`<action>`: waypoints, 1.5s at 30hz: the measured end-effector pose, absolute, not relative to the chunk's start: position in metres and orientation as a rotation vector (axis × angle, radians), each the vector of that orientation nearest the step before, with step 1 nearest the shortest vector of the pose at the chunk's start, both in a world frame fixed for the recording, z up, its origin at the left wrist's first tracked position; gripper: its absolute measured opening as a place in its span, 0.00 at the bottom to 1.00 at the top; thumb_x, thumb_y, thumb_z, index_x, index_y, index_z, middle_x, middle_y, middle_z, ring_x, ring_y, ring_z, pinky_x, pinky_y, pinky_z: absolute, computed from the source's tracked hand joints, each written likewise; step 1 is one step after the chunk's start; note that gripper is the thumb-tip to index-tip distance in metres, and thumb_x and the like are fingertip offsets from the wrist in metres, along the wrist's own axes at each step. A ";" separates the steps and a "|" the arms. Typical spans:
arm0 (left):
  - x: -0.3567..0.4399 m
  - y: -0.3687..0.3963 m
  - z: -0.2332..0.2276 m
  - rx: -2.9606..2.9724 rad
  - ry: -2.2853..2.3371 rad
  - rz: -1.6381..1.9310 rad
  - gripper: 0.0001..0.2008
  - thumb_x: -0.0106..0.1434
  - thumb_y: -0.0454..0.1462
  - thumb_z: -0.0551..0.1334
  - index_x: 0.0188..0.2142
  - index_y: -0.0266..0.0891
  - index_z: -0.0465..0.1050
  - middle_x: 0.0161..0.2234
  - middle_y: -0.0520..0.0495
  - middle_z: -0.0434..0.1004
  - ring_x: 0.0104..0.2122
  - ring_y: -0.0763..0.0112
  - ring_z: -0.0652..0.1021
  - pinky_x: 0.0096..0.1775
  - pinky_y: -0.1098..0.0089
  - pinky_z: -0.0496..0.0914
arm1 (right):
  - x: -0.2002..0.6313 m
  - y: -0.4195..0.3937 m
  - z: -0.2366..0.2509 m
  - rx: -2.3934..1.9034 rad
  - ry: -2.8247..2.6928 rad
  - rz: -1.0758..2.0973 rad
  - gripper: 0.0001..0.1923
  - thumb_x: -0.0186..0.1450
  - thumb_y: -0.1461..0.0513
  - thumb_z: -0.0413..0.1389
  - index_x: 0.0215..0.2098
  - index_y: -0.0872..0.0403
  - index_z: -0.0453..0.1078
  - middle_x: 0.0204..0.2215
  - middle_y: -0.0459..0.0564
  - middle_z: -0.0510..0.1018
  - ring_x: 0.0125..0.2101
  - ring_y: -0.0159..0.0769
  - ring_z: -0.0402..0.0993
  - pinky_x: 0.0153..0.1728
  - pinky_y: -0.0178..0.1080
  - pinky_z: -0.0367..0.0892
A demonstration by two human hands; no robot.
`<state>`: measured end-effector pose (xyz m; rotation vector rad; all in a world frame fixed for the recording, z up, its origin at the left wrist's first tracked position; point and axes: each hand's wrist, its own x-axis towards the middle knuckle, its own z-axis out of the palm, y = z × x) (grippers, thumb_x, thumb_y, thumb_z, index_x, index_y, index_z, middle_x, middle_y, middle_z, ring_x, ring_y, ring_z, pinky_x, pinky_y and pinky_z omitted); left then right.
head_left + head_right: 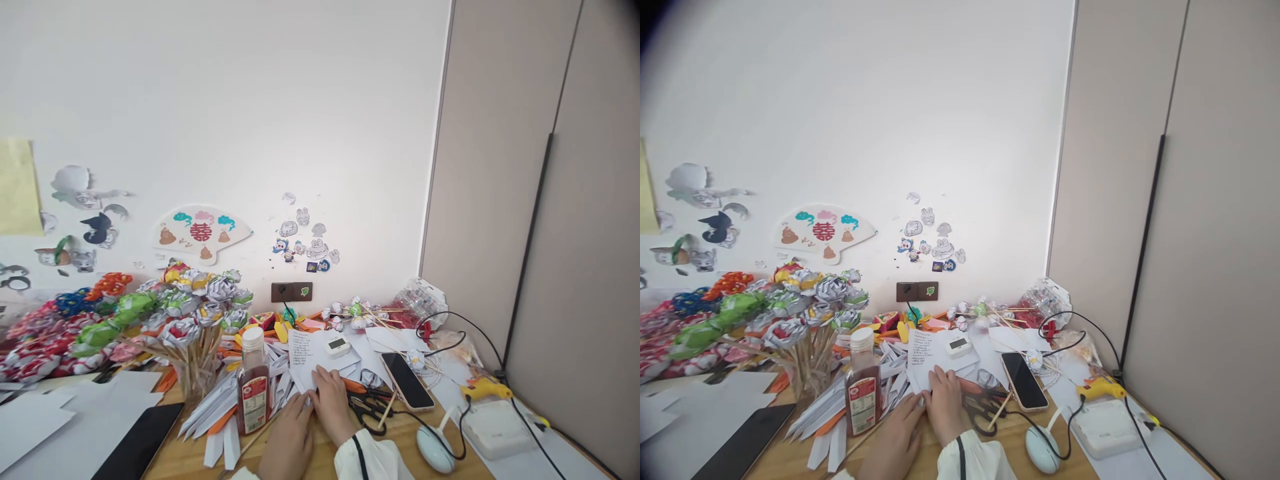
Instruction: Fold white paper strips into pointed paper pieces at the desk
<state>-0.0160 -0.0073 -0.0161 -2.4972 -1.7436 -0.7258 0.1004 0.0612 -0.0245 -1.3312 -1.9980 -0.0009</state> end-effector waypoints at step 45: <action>-0.021 0.000 -0.003 -2.254 -1.943 -2.047 0.13 0.53 0.46 0.53 0.28 0.39 0.63 0.27 0.50 0.70 0.29 0.67 0.73 0.33 0.68 0.67 | 0.106 0.039 -0.001 -1.028 -1.703 0.094 0.14 0.59 0.63 0.47 0.43 0.54 0.64 0.31 0.50 0.72 0.34 0.38 0.65 0.36 0.38 0.60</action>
